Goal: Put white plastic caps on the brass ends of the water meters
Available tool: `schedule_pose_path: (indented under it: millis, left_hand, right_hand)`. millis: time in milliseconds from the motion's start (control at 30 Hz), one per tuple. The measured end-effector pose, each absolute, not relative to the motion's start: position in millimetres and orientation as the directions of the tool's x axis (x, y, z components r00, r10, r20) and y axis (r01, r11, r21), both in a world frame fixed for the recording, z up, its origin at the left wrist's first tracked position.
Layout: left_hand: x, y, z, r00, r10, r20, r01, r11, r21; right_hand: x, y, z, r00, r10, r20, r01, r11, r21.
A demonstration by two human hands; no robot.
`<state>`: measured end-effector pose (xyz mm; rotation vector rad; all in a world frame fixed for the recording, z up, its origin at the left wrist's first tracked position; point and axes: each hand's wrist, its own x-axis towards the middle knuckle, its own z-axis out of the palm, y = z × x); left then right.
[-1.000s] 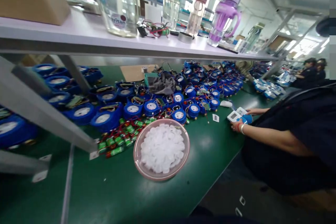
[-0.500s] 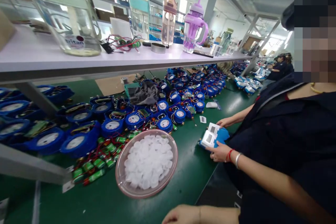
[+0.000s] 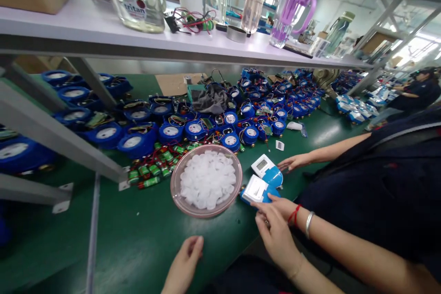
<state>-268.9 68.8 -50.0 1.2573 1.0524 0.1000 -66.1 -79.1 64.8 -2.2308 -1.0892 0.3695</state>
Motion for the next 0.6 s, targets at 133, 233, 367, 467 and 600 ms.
schedule_pose_path:
  millis: [133, 233, 367, 467, 600]
  left_hand:
    - [-195, 40, -40, 0.691, 0.237, -0.683, 0.418, 0.639, 0.645]
    - [-143, 23, -36, 0.701, 0.196, -0.686, 0.28, 0.809, 0.517]
    - [-111, 16, -43, 0.71, 0.27, -0.65, 0.081, 0.886, 0.457]
    - [-119, 20, -50, 0.683, 0.275, -0.676, 0.04, 0.911, 0.411]
    - [-109, 19, -49, 0.734, 0.26, -0.627, 0.186, 0.811, 0.554]
  right_hand:
    - [-16, -57, 72, 0.648, 0.753, 0.112, 0.717, -0.554, -0.423]
    - [9, -43, 70, 0.611, 0.786, 0.092, 0.783, -0.584, -0.213]
    - [18, -45, 46, 0.526, 0.846, -0.085, 0.809, -0.529, -0.256]
    - [14, -50, 13, 0.519, 0.817, -0.25, 0.71, -0.576, -0.406]
    - [10, -51, 3, 0.591, 0.732, -0.339, 0.591, -0.679, -0.436]
